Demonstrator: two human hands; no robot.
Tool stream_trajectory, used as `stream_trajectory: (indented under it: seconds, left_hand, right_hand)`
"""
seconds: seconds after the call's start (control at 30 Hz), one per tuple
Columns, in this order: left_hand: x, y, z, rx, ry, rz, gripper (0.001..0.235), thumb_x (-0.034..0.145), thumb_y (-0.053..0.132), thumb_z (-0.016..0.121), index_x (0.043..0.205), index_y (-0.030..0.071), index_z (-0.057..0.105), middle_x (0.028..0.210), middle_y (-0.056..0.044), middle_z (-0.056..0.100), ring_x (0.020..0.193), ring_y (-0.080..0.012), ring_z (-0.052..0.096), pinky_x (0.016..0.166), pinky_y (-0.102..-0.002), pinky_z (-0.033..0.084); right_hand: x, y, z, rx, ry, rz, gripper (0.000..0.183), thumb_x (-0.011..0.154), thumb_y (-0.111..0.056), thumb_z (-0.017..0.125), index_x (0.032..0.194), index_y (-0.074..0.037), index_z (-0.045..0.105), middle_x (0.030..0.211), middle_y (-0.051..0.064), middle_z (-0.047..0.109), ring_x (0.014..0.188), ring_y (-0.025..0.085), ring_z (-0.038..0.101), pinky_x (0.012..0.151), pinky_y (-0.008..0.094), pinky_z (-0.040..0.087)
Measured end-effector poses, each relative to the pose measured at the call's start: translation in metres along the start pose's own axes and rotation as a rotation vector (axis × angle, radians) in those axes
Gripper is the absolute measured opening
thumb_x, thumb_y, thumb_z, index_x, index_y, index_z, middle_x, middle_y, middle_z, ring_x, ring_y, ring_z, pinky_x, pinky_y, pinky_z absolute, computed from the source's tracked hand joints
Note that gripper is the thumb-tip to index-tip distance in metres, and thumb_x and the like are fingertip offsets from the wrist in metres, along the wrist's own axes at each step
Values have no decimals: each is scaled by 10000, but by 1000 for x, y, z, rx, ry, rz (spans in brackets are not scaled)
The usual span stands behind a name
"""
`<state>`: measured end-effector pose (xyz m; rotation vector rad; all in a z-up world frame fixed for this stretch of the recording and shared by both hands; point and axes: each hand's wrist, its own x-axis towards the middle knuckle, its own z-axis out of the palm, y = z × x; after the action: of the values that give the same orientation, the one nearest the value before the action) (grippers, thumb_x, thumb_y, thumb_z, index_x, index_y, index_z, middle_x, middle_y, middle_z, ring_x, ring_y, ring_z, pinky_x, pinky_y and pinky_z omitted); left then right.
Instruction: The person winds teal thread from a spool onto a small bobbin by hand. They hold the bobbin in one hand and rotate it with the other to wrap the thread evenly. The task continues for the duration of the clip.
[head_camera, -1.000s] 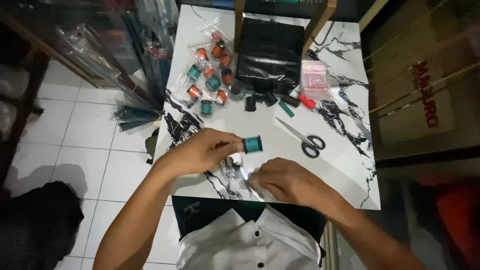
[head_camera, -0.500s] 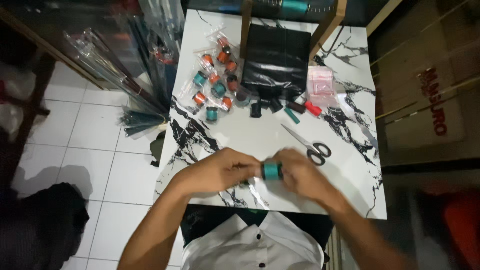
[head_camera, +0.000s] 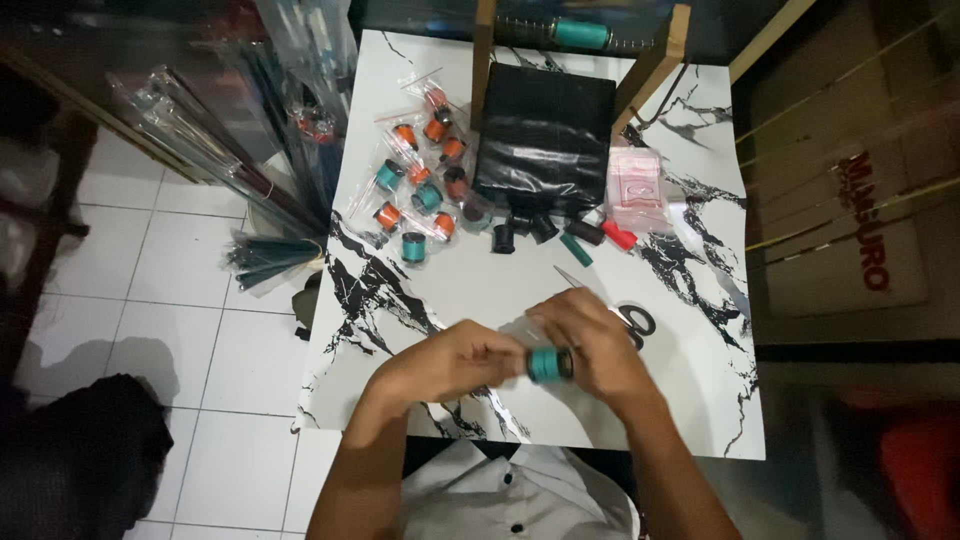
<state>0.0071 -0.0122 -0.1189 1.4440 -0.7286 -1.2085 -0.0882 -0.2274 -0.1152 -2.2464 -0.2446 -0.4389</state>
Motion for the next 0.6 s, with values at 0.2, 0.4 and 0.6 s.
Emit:
stream_trajectory:
  seconds: [0.2,0.4,0.6]
  left_hand:
    - [6,12,-12,-17,393,88,215,1019,160,582,1067,43,756,635,-9,568,567,-44,396,517,-196,350]
    - [15,-18,-14,110,21,-136,311,1038,227,564,1228,18,695,993,-276,719,837,-333,672,789,-399,549]
    - [12,22,-10,42,29,-29,299,1038,162,564,1226,-42,674,725,-88,628,576,-99,468,565,-229,432]
  right_hand:
    - [-12,-29,24,9,-117,-21,114,932,-33,690,1010,-73,762,836,122,720,820,306,723,796,401,576]
    - [10,-32,-20,-4,18,-80,202,911,-53,667,1069,-142,757,736,79,672,731,315,678,729,453,551]
    - [17,-4,-14,47,188,-75,98,920,-45,716,1000,-77,764,764,62,676,674,264,636,678,387,533]
